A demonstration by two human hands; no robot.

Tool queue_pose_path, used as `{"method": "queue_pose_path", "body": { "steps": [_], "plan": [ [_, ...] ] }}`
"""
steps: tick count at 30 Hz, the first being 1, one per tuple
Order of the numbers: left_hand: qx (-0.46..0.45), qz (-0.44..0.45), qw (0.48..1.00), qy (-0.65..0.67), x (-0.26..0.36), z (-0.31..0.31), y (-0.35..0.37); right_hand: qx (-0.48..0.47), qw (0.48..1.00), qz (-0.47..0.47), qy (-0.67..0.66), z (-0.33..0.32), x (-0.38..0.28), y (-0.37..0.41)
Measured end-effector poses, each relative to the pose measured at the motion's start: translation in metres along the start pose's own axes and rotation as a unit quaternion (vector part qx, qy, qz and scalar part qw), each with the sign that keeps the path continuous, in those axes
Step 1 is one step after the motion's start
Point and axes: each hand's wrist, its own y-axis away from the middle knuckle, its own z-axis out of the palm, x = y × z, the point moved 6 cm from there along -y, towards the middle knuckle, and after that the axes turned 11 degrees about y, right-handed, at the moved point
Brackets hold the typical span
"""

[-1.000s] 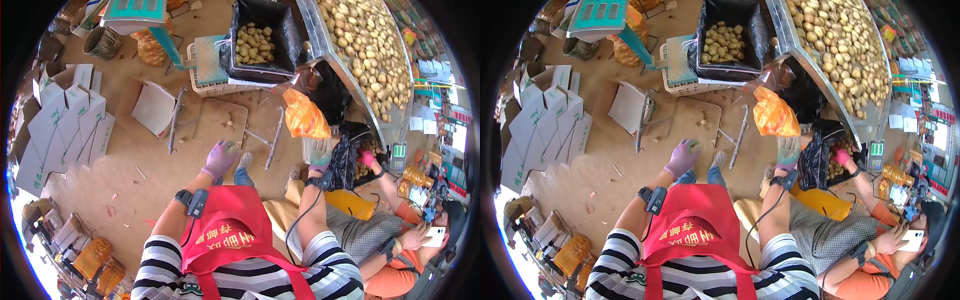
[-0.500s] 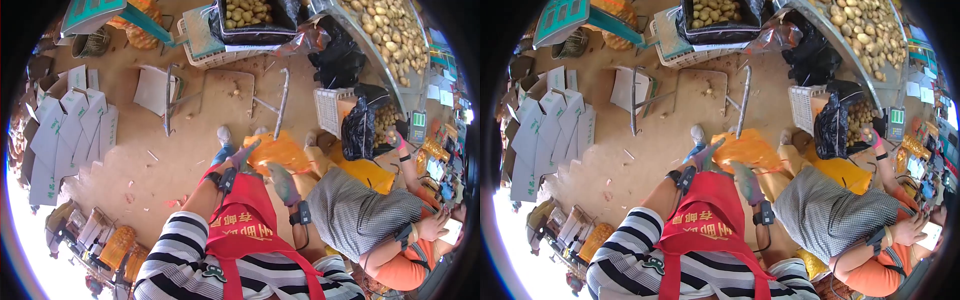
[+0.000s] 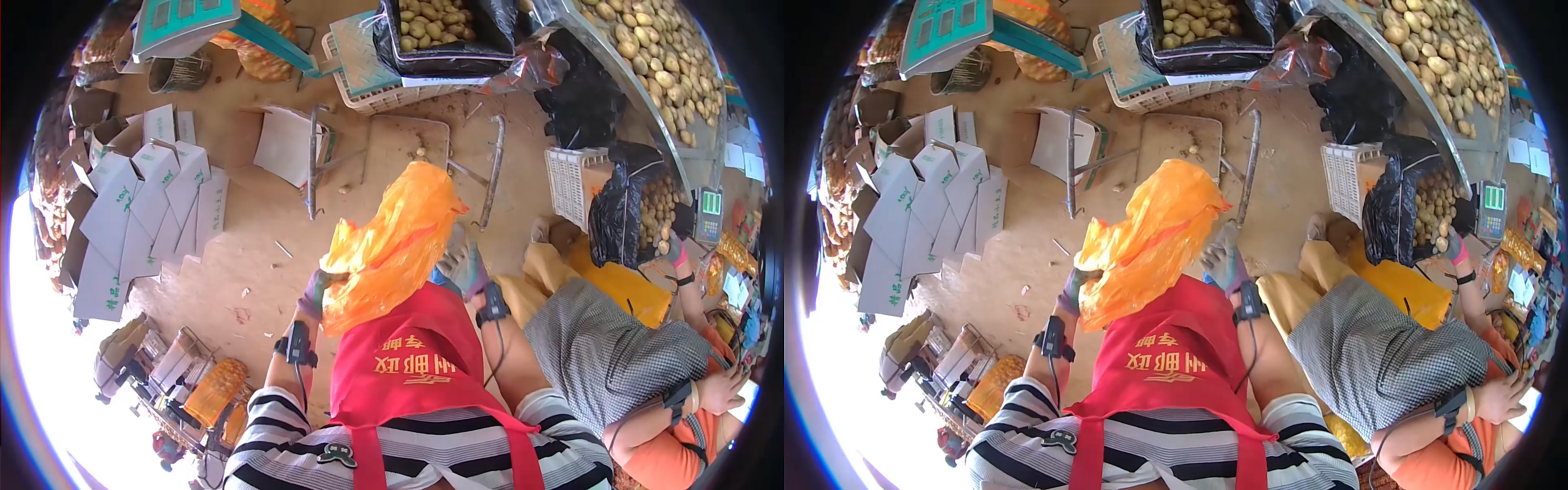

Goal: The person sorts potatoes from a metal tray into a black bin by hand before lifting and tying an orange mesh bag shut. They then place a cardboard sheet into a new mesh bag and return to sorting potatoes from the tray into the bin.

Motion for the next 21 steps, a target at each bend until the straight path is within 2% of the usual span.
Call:
{"method": "queue_pose_path", "body": {
  "steps": [1, 3, 4, 6, 7, 8, 9, 10, 11, 12, 13, 14, 15, 17, 18, 20, 21],
  "plan": [
    [0.005, 0.000, 1.000, 0.012, -0.008, -0.039, -0.010, -0.004, 1.000, -0.001, 0.003, 0.031, -0.012, 0.001],
    [-0.052, 0.060, 0.983, -0.167, 0.008, -0.024, 0.001, -0.179, 0.979, -0.033, -0.091, 0.104, -0.031, 0.005],
    [0.016, 0.076, 0.982, -0.172, 0.007, -0.030, -0.004, -0.181, 0.979, -0.031, -0.088, 0.117, -0.031, 0.002],
    [0.118, 0.104, 0.974, -0.163, 0.000, -0.029, -0.017, -0.122, 0.974, -0.176, 0.075, 0.133, -0.043, 0.000],
    [0.187, 0.213, 0.773, -0.568, 0.013, -0.016, -0.017, -0.122, 0.974, -0.176, 0.078, 0.140, -0.039, 0.002],
    [0.242, 0.224, 0.744, -0.581, 0.012, -0.016, -0.019, -0.090, 0.941, -0.267, 0.186, 0.147, -0.044, 0.008],
    [0.296, 0.234, 0.713, -0.591, 0.011, -0.012, -0.021, -0.057, 0.887, -0.353, 0.290, 0.154, -0.050, 0.014],
    [0.264, 0.271, 0.795, -0.475, 0.014, 0.015, -0.023, -0.060, 0.875, -0.400, 0.266, 0.145, -0.046, 0.003],
    [0.242, 0.282, 0.828, -0.420, 0.025, 0.061, -0.009, -0.061, 0.874, -0.398, 0.271, 0.141, -0.044, -0.004],
    [0.187, 0.379, 0.836, -0.352, 0.032, 0.084, -0.008, 0.006, 0.793, -0.472, 0.385, 0.138, -0.049, 0.000],
    [0.185, 0.400, 0.827, -0.348, 0.045, 0.114, 0.004, 0.070, 0.686, -0.535, 0.488, 0.142, -0.051, 0.007],
    [0.185, 0.444, 0.806, -0.344, 0.059, 0.139, 0.014, 0.079, 0.683, -0.514, 0.513, 0.166, -0.057, 0.038],
    [0.188, 0.447, 0.807, -0.339, 0.067, 0.150, 0.013, 0.075, 0.680, -0.515, 0.516, 0.162, -0.054, 0.034],
    [0.110, 0.380, 0.885, -0.245, 0.074, 0.161, -0.004, 0.094, 0.404, -0.645, 0.642, 0.163, -0.045, 0.038],
    [0.112, 0.380, 0.886, -0.242, 0.080, 0.160, -0.014, 0.092, 0.402, -0.644, 0.644, 0.163, -0.043, 0.039],
    [0.109, 0.211, 0.852, -0.466, 0.068, 0.149, -0.048, -0.001, 0.447, -0.607, 0.657, 0.167, -0.036, 0.039],
    [0.109, 0.212, 0.854, -0.463, 0.062, 0.136, -0.058, -0.025, 0.456, -0.597, 0.660, 0.170, -0.041, 0.041]
  ]
}}
